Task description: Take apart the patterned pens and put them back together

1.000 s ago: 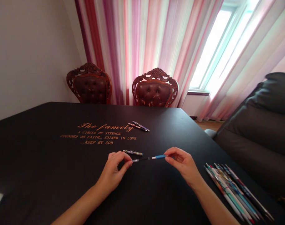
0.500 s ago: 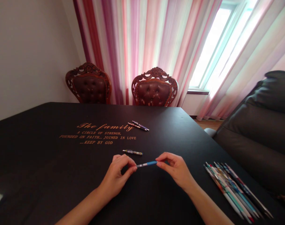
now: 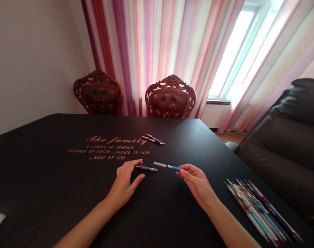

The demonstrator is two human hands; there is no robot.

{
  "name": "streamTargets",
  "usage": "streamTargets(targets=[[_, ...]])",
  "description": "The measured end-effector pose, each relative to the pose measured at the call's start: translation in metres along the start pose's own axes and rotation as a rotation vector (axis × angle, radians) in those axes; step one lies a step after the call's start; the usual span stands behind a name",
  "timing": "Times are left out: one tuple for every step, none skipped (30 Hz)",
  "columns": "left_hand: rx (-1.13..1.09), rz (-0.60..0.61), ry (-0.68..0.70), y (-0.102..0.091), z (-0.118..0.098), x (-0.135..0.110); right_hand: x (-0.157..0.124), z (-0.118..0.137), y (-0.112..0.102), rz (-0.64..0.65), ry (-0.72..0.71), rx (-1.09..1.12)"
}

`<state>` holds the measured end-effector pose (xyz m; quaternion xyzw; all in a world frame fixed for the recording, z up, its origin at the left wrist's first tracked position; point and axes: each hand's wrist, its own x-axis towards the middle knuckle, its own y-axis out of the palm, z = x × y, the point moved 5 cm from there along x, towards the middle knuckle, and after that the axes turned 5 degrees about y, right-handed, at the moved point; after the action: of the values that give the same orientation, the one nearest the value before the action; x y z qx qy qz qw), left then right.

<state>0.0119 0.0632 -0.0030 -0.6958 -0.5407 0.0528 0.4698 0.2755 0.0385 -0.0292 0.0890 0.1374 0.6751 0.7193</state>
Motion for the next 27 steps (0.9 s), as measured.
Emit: streamTargets(targets=[[0.059,0.011,0.004,0.0,0.004,0.002,0.001,0.001,-0.004,-0.017,0.0,0.061],[0.111,0.034,0.01,0.001,0.008,0.003,0.003,0.002,-0.008,-0.032,0.0,0.115],[0.154,0.066,0.021,0.004,0.011,0.004,0.004,0.003,-0.011,-0.046,0.002,0.158],[0.189,0.105,0.038,0.007,0.013,0.004,0.004,0.003,-0.014,-0.057,0.003,0.187],[0.213,0.144,0.06,0.011,0.014,0.004,0.005,0.004,-0.015,-0.065,0.005,0.204],[0.229,0.175,0.083,0.014,0.014,0.004,0.005,0.004,-0.016,-0.069,0.007,0.214],[0.237,0.194,0.104,0.016,0.013,0.003,0.005,0.004,-0.016,-0.069,0.008,0.218],[0.239,0.202,0.12,0.017,0.011,0.003,0.005,0.004,-0.015,-0.065,0.01,0.218],[0.234,0.203,0.129,0.017,0.009,0.003,0.005,0.003,-0.014,-0.059,0.011,0.216],[0.223,0.2,0.131,0.017,0.008,0.003,0.005,0.003,-0.013,-0.053,0.013,0.214],[0.21,0.195,0.127,0.015,0.006,0.004,0.004,0.003,-0.012,-0.048,0.016,0.211],[0.194,0.191,0.119,0.013,0.005,0.005,0.004,0.003,-0.011,-0.045,0.017,0.207],[0.176,0.186,0.109,0.011,0.004,0.005,0.004,0.003,-0.011,-0.043,0.018,0.202],[0.151,0.178,0.097,0.009,0.004,0.006,0.004,0.004,-0.011,-0.043,0.017,0.196],[0.114,0.162,0.082,0.007,0.004,0.007,0.004,0.004,-0.011,-0.045,0.012,0.188],[0.058,0.136,0.064,0.005,0.005,0.008,0.004,0.005,-0.012,-0.048,0.004,0.174],[-0.021,0.102,0.036,0.003,0.006,0.008,0.004,0.007,-0.012,-0.051,-0.007,0.153],[-0.125,0.061,-0.008,0.001,0.008,0.009,0.003,0.008,-0.013,-0.055,-0.02,0.127],[-0.249,0.017,-0.066,-0.001,0.012,0.009,0.003,0.009,-0.014,-0.06,-0.033,0.098],[-0.381,-0.022,-0.133,-0.002,0.015,0.009,0.002,0.01,-0.015,-0.064,-0.043,0.068],[-0.507,-0.052,-0.201,-0.002,0.018,0.008,0.002,0.011,-0.015,-0.069,-0.051,0.039],[-0.613,-0.072,-0.261,-0.001,0.019,0.007,0.001,0.012,-0.016,-0.073,-0.057,0.015],[-0.696,-0.086,-0.308,-0.001,0.02,0.007,0.001,0.013,-0.016,-0.078,-0.065,-0.005],[-0.755,-0.094,-0.338,-0.001,0.019,0.006,0.001,0.013,-0.016,-0.082,-0.073,-0.024],[-0.795,-0.101,-0.356,-0.001,0.018,0.005,0.001,0.013,-0.016,-0.084,-0.08,-0.042],[-0.825,-0.106,-0.368,-0.001,0.016,0.005,0.002,0.013,-0.016,-0.084,-0.087,-0.058],[-0.85,-0.108,-0.374,-0.001,0.015,0.005,0.002,0.013,-0.016,-0.083,-0.092,-0.072]])
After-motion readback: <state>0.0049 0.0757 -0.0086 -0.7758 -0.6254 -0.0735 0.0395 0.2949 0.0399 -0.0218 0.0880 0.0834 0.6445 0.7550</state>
